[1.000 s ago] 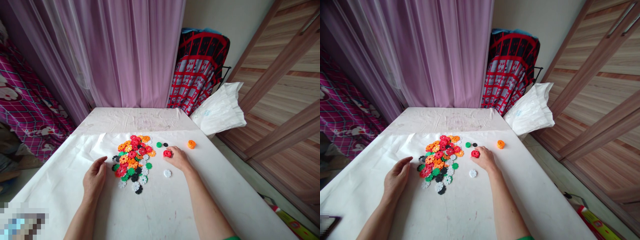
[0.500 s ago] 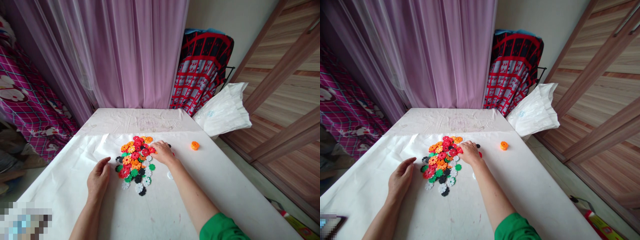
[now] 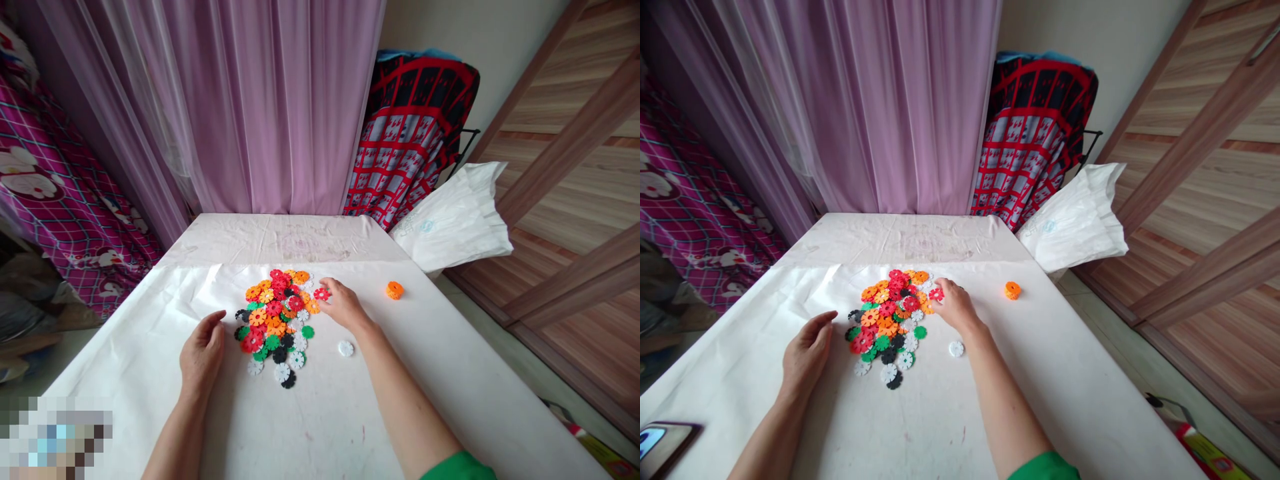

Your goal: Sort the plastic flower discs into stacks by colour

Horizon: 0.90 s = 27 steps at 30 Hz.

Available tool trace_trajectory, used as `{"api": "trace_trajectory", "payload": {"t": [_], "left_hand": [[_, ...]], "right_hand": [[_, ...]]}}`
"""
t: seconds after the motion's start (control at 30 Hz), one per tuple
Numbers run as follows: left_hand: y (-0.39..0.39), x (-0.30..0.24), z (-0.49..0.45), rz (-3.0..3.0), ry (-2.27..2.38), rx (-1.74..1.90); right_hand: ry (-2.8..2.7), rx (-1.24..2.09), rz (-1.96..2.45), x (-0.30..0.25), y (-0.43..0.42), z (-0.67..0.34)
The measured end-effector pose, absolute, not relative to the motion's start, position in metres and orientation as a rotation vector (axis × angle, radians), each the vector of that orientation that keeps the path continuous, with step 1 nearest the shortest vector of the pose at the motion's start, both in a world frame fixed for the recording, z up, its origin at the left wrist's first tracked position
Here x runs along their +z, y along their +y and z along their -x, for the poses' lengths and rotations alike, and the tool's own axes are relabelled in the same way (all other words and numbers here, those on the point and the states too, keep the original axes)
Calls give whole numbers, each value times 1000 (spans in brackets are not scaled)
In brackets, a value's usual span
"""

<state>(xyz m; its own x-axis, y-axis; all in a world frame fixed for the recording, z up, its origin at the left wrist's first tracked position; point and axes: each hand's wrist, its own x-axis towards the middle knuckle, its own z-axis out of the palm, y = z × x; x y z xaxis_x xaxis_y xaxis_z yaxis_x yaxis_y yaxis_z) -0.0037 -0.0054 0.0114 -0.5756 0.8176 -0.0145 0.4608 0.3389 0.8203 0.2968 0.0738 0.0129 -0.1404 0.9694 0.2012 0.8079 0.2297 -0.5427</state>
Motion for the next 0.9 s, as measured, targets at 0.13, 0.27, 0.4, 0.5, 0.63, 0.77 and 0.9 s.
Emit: {"api": "trace_trajectory", "payload": {"t": [0.13,0.27,0.4,0.5,0.63,0.77,0.9], "left_hand": [[-3,8,5,-1149,2195,1142],[-3,7,6,-1167,2213,1144],[-4,9,7,-1161,2228,1121],[-4,10,6,-1173,2228,1130],[-3,8,6,-1178,2223,1131],[-2,5,8,-1187,2217,1139],[-2,5,9,-1184,2226,1125]], "right_hand": [[-1663,454,1689,6,61,-346],[-1644,513,1684,3,53,-369],[-1744,548,1658,6,49,-362],[-1801,556,1666,9,48,-355],[-1847,556,1697,12,47,-351],[-1886,566,1726,13,46,-349],[-1903,565,1745,12,45,-349]]}}
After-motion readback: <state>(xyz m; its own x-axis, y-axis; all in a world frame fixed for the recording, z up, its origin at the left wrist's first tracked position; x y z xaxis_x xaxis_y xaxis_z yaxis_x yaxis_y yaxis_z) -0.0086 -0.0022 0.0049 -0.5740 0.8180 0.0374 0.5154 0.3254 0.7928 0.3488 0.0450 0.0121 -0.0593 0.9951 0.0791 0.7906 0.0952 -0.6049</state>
